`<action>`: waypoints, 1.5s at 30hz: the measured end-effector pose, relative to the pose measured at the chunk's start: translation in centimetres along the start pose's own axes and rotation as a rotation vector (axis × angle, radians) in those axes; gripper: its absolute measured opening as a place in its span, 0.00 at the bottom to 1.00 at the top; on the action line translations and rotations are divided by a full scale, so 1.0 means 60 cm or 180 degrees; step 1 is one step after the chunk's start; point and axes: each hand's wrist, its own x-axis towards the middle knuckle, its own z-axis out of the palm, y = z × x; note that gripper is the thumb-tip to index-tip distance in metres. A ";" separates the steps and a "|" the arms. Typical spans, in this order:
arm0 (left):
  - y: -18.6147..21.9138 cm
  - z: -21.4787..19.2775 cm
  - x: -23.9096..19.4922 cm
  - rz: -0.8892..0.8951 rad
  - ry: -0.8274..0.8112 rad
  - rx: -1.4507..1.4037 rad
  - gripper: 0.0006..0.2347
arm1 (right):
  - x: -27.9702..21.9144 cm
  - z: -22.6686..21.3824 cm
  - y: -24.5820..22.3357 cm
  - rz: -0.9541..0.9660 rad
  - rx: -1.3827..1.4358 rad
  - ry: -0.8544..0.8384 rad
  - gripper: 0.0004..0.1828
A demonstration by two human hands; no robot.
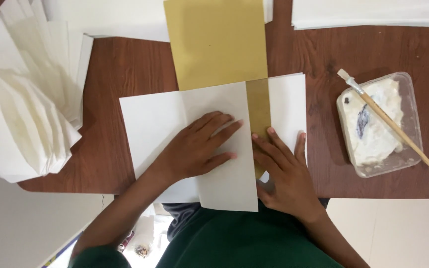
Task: The person applies white adhesive with a brush to the edges of a folded white paper structure and presses the flaps to secure them. They then place a yellow cardboard piece over the structure and continue applying adhesive to the edges of the cardboard.
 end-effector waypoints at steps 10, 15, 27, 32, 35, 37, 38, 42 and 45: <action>-0.014 0.000 0.006 0.0327 -0.0190 0.0389 0.27 | 0.001 -0.015 0.004 0.0172 0.0402 -0.0142 0.38; -0.021 0.008 0.003 0.0294 -0.0200 0.0394 0.31 | -0.002 -0.017 0.013 0.0029 0.0376 -0.0407 0.44; -0.025 0.014 -0.003 0.0197 -0.0296 0.0163 0.35 | -0.008 0.003 0.020 -0.0069 0.0080 -0.0228 0.43; -0.025 0.016 -0.005 0.0112 -0.0339 0.0209 0.37 | -0.011 0.008 0.021 -0.0123 0.0023 -0.0188 0.41; -0.026 0.018 -0.005 0.0053 -0.0367 0.0209 0.38 | -0.012 0.009 0.022 -0.0127 0.0030 -0.0172 0.41; -0.026 0.019 -0.004 0.0026 -0.0414 0.0231 0.39 | -0.010 0.007 0.023 -0.0124 0.0019 -0.0173 0.40; -0.025 0.018 -0.003 -0.0007 -0.0419 0.0286 0.39 | -0.010 0.006 0.022 -0.0115 0.0008 -0.0242 0.43; -0.022 0.016 -0.002 -0.0158 -0.0467 0.0365 0.41 | 0.001 -0.009 0.010 -0.0092 -0.0009 -0.0312 0.36; -0.022 0.014 -0.001 -0.0124 -0.0281 0.0322 0.41 | 0.003 -0.008 0.008 -0.0076 -0.0031 -0.0272 0.36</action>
